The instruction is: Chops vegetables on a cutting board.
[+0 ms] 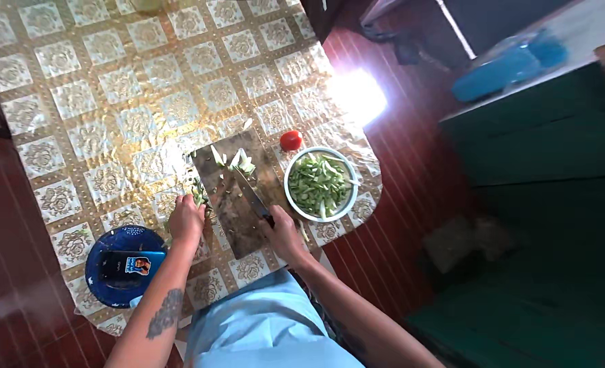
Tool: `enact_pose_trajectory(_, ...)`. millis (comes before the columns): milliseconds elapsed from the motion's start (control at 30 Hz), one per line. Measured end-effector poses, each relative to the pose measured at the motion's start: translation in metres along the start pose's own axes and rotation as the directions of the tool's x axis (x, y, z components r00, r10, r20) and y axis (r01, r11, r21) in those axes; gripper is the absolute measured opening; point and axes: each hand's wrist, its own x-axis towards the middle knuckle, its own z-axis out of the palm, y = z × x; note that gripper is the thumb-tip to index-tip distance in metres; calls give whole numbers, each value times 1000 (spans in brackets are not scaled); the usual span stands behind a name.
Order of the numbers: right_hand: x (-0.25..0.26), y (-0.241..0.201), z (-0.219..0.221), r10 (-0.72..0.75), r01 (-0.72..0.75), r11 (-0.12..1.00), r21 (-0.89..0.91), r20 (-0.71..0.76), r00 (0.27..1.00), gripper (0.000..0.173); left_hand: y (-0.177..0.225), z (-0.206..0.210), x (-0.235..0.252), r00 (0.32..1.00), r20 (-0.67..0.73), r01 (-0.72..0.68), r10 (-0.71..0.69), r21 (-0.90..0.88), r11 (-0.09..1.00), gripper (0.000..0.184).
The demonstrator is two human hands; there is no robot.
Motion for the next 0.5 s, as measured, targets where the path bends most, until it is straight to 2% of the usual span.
enact_pose_trajectory(67, 6, -10, 0, -35, 37, 998, 58, -28, 999, 21, 2, -7, 7, 998, 26, 55, -55, -16, 998, 34)
enact_pose_trajectory(167, 24, -32, -3, -14, 15, 992, 127, -9, 1000, 17, -5, -18, 8, 992, 21, 124, -122, -171, 978, 30)
enact_pose_trajectory(233, 40, -46, 1, -20, 16, 990, 143, 23, 1000, 17, -9, -21, 4, 992, -4, 119, -125, -278, 953, 28)
enact_pose_trajectory(367, 71, -70, 14, -120, 100, 940, 325, 43, 992, 21, -9, -24, -14, 998, 12, 52, -55, -572, 818, 20)
enact_pose_trajectory(433, 72, -84, 16, -130, 76, 905, 418, 103, 986, 23, -6, -25, -23, 999, 49, 39, -9, -666, 745, 17)
enact_pose_trajectory(500, 72, -90, 21, -211, 123, 897, 424, 169, 963, 20, -3, -26, -30, 995, 92, 50, 29, -752, 657, 13)
